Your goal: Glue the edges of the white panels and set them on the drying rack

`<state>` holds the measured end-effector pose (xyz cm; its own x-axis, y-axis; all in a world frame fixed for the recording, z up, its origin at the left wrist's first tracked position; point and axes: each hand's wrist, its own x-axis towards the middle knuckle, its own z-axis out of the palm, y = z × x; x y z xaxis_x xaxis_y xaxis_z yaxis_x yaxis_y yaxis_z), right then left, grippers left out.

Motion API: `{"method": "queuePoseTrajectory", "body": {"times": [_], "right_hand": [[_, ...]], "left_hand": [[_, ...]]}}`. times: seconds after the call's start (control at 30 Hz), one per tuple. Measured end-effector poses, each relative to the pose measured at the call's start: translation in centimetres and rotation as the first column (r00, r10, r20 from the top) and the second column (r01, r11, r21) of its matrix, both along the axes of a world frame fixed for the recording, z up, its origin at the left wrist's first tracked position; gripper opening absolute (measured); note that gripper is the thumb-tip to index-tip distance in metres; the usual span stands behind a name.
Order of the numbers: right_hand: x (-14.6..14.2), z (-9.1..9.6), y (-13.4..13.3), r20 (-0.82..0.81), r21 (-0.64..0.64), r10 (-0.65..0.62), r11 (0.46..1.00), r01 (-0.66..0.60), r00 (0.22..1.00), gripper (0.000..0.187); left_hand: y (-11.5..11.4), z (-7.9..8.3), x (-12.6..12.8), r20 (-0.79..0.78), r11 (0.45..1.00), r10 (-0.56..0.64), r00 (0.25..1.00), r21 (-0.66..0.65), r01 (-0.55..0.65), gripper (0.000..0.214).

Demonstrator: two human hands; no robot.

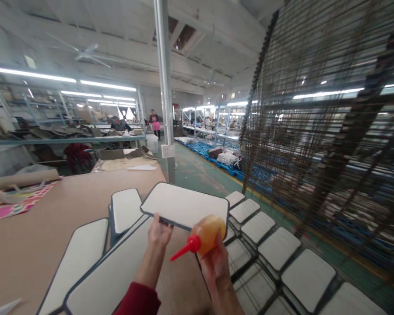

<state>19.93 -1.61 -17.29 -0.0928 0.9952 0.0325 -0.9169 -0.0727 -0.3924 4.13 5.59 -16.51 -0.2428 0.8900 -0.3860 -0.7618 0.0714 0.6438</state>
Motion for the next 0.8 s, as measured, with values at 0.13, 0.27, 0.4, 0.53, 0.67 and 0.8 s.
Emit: {"method": "queuePoseTrajectory", "body": {"times": [0.13, 0.27, 0.4, 0.53, 0.67, 0.8], "right_hand": [[2.0, -0.7, 0.5, -0.036, -0.029, -0.025, 0.999, 0.024, 0.999, 0.038], [2.9, -1.0, 0.7, -0.046, -0.079, -0.039, 0.996, 0.035, 0.998, 0.040], [2.2, -0.8, 0.4, -0.019, -0.094, -0.002, 0.996, 0.000, 1.000, 0.037], [0.2, -0.6, -0.1, 0.085, -0.103, 0.056, 0.994, -0.047, 0.995, 0.039], [-2.0, -0.5, -0.5, 0.160, -0.085, 0.117, 0.991, -0.105, 0.980, 0.046], [-3.7, -0.4, -0.6, 0.166, -0.078, 0.143, 0.988, -0.132, 0.976, 0.048]], "left_hand": [[-3.5, 0.5, -0.4, 0.213, 0.994, -0.021, 0.977, 0.110, -0.002, 0.025], [-5.3, 0.9, -3.0, 0.019, 0.983, 0.182, 0.983, 0.013, -0.183, 0.017], [-3.8, 3.6, -6.4, -0.650, 0.922, 0.388, 0.653, 0.274, -0.274, 0.047], [0.1, 8.2, -6.9, -0.888, 0.931, 0.134, 0.440, 0.265, 0.252, 0.052], [4.2, 10.2, -6.0, -0.939, 0.836, -0.115, 0.323, 0.084, 0.542, 0.061], [6.6, 9.4, -7.0, -0.975, 0.635, -0.223, 0.008, -0.139, 0.760, 0.042]]}}
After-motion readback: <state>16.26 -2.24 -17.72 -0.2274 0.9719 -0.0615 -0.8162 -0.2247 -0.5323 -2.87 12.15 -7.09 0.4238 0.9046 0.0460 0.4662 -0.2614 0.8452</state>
